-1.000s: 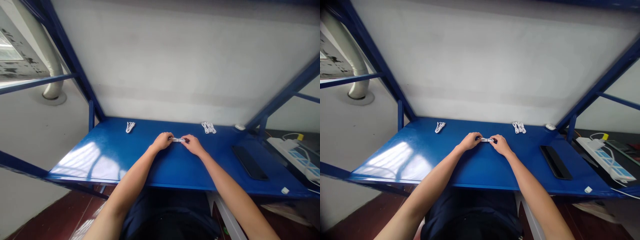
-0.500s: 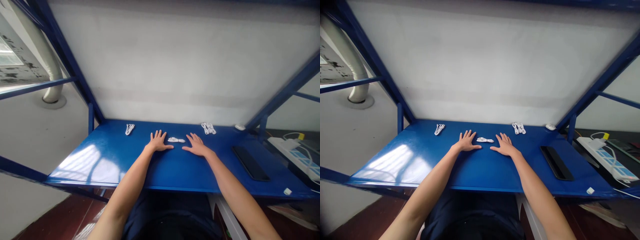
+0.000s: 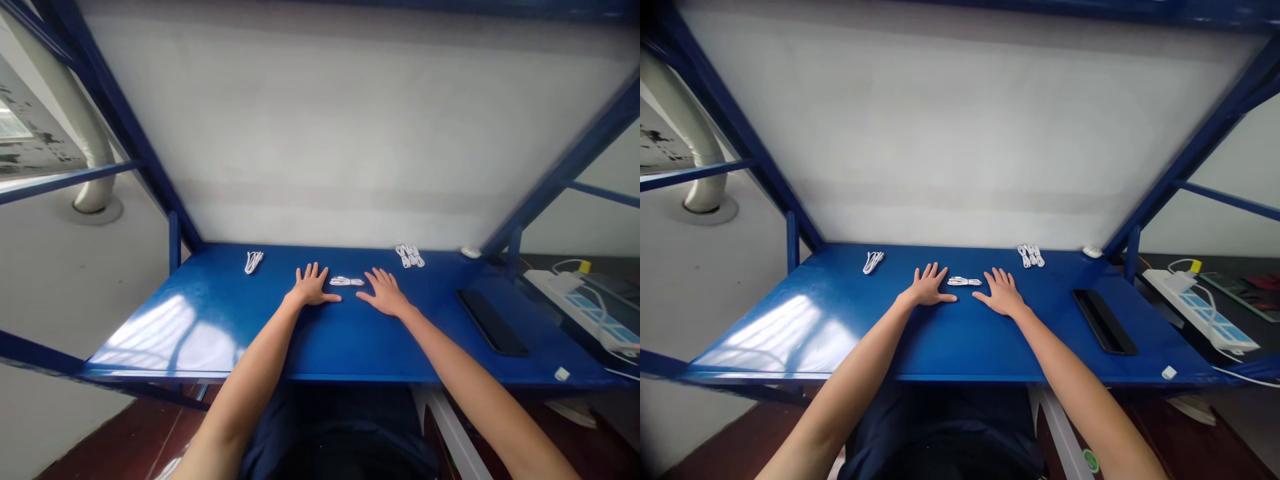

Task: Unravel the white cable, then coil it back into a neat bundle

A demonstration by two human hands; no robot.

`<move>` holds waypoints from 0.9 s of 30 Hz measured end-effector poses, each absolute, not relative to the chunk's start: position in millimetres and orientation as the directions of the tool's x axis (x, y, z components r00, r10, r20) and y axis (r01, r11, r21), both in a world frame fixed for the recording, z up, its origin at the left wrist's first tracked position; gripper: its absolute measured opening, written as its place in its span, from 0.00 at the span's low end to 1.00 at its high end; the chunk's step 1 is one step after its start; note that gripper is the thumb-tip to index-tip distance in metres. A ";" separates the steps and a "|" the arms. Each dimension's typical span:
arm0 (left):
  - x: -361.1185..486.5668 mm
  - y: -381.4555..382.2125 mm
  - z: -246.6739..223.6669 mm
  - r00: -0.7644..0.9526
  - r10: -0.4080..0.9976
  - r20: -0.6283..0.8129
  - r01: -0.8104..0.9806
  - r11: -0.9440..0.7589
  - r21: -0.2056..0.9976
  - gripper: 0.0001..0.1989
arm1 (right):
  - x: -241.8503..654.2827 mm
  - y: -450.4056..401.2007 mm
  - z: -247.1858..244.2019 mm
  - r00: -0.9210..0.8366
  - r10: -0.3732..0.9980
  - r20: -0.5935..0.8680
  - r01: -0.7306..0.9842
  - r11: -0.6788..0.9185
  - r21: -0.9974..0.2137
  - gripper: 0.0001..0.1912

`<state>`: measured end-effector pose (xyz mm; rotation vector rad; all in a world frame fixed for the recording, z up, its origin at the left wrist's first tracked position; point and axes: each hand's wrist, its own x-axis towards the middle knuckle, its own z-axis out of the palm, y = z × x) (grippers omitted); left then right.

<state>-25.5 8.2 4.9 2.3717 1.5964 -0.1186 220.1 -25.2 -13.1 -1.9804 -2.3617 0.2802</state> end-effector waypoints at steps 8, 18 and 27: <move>-22.6 7.0 5.3 0.378 0.898 -0.227 0.922 -0.342 0.182 0.57 | 222.9 -26.3 -9.6 -0.215 0.969 -0.121 0.967 0.193 -0.167 0.51; -24.3 5.6 5.3 0.417 0.879 -0.229 0.905 -0.379 0.193 0.57 | 224.6 -24.1 -15.2 -0.204 0.974 -0.098 0.967 0.184 -0.175 0.50; -23.4 5.5 5.6 0.417 0.880 -0.228 0.906 -0.382 0.183 0.58 | 223.8 -24.8 -13.0 -0.199 0.974 -0.107 0.965 0.175 -0.194 0.51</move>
